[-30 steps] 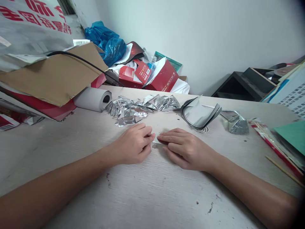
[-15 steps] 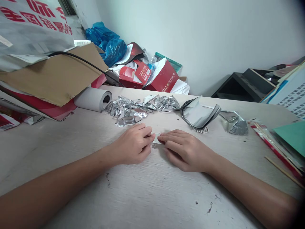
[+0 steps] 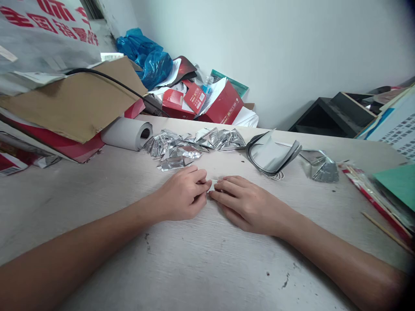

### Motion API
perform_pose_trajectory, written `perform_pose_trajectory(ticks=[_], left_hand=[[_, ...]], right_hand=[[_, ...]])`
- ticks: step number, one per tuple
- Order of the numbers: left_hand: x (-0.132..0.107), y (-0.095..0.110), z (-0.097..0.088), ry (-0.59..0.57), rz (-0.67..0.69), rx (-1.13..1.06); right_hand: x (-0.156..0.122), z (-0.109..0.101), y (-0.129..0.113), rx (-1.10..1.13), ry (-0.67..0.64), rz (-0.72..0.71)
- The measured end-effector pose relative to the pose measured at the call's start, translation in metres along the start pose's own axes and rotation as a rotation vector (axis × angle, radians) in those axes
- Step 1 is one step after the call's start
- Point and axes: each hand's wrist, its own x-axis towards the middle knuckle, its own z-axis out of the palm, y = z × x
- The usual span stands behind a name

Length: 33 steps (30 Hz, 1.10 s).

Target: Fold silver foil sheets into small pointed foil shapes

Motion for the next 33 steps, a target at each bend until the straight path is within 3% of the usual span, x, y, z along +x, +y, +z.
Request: perform_pose_trajectory(ticks=[4,15,25,33], left_hand=[[0.0001,-0.0008,0.0004,-0.013,-0.001,0.01],[0.0003,0.0008,-0.0017,-0.028,-0.007,0.007],[0.0,-0.0003,-0.001,-0.039,-0.007,-0.011],[0.0009,-0.0016,-0.0024,-0.008,-0.146,-0.101]], right_hand=[[-0.0004,0.0001,0.0017,-0.029,0.034,-0.062],[0.0016,-0.0014,-0.0004,-0.111,-0.012,-0.052],[0.0017,0.0033,-0.0039,-0.049,-0.059,0.045],[0.0007,0.0019,-0.0033,-0.064,-0.032,0.037]])
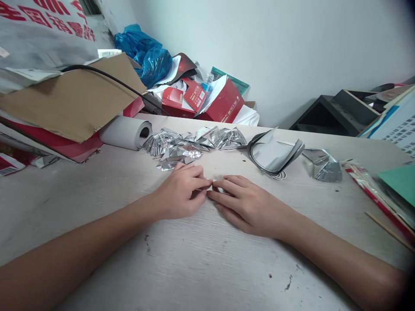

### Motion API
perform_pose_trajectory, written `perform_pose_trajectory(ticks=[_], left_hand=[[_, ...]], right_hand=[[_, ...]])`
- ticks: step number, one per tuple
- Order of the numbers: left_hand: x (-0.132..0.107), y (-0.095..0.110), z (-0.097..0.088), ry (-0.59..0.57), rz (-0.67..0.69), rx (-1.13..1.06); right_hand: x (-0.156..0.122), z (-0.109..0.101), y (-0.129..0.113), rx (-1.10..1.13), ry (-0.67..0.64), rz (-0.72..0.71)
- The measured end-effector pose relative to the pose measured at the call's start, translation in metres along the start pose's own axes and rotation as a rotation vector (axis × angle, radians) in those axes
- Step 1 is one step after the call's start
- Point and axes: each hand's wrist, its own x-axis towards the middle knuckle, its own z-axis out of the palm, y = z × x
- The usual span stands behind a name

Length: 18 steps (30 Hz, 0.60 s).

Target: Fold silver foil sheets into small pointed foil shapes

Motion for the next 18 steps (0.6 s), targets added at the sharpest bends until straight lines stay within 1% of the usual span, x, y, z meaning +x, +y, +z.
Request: perform_pose_trajectory(ticks=[4,10,14,18], left_hand=[[0.0015,0.0053,-0.0008,-0.017,-0.092,-0.039],[0.0021,0.0106,-0.0006,-0.046,-0.197,-0.023],[0.0043,0.0103,0.0006,-0.051,-0.226,-0.044],[0.0051,0.0095,0.001,-0.037,-0.22,-0.058]], right_hand=[[-0.0001,0.0008,-0.0007,0.016,-0.012,0.009],[-0.0001,0.0009,-0.0004,0.038,-0.022,0.041],[0.0003,0.0016,-0.0013,0.05,-0.029,0.049],[0.0009,0.0008,-0.0037,0.057,-0.032,0.062]])
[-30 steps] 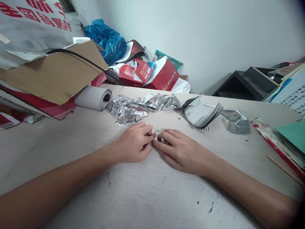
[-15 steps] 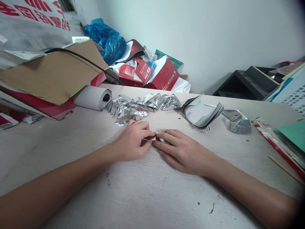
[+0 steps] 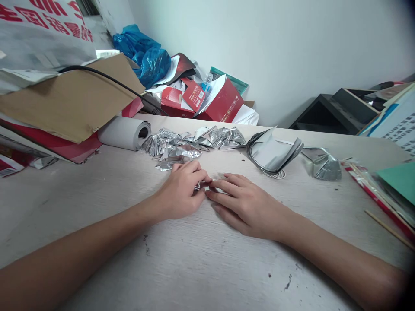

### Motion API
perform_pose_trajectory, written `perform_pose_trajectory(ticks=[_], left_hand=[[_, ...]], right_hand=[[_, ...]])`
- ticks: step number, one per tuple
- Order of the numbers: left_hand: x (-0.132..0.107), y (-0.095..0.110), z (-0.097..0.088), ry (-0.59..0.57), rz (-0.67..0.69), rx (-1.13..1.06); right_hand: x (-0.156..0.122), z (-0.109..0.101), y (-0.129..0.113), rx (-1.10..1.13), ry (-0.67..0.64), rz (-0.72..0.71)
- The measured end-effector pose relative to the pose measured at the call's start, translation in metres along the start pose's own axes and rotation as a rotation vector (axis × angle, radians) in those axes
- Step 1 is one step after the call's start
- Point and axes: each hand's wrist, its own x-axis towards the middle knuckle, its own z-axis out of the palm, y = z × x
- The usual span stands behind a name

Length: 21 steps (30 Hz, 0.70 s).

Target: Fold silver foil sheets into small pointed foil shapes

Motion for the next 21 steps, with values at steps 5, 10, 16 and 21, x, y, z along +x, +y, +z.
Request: perform_pose_trajectory(ticks=[5,10,16,21], left_hand=[[-0.0001,0.0,-0.0013,-0.019,-0.003,0.0],[0.001,-0.0003,-0.0028,-0.05,-0.022,-0.026],[0.0017,-0.003,-0.005,-0.074,-0.018,-0.082],[0.0015,-0.0048,-0.0042,-0.052,0.005,-0.073]], right_hand=[[0.001,-0.0018,-0.0021,-0.015,0.019,0.005],[0.0009,-0.0021,-0.0013,-0.025,0.006,0.001],[0.0003,-0.0024,-0.0014,-0.014,0.009,0.007],[0.0014,-0.0022,-0.0011,-0.002,0.009,0.005]])
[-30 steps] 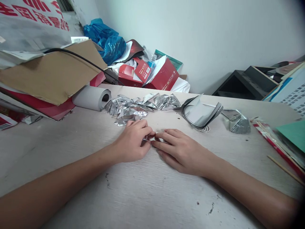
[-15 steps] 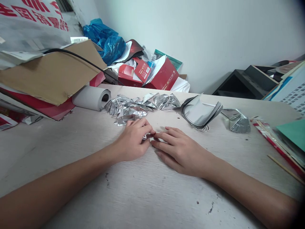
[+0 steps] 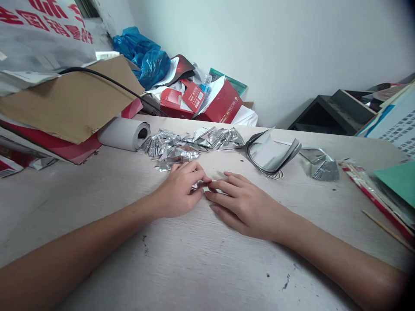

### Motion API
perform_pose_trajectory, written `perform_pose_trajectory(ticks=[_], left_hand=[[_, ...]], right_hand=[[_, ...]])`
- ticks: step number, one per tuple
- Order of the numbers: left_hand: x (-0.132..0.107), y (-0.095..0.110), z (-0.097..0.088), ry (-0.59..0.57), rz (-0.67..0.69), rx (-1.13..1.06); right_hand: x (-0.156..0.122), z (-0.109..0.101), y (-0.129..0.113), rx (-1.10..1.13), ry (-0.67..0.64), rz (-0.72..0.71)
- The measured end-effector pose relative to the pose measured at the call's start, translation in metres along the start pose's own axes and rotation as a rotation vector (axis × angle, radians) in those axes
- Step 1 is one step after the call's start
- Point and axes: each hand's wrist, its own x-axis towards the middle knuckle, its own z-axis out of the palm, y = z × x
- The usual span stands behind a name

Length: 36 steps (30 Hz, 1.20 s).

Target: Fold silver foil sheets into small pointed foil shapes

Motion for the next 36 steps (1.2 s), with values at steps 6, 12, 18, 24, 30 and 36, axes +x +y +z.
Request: perform_pose_trajectory(ticks=[6,12,18,24,30,36], left_hand=[[0.002,-0.005,-0.005,-0.059,0.0,-0.05],[0.003,-0.005,-0.008,-0.059,-0.001,-0.046],[0.003,-0.007,-0.009,-0.097,0.02,-0.081],[0.003,-0.01,-0.01,-0.082,0.025,-0.054],[0.003,-0.011,-0.016,-0.128,0.078,-0.073],[0.003,-0.011,-0.016,-0.136,0.051,-0.064]], right_hand=[[-0.001,0.0,0.0,0.011,-0.012,0.01],[-0.001,0.0,0.0,0.005,-0.008,0.008],[-0.002,-0.001,0.0,-0.01,-0.007,0.007],[-0.002,-0.001,0.0,-0.013,-0.011,0.001],[-0.002,-0.002,0.001,-0.004,-0.02,0.008],[-0.003,-0.001,0.001,-0.003,-0.024,0.012]])
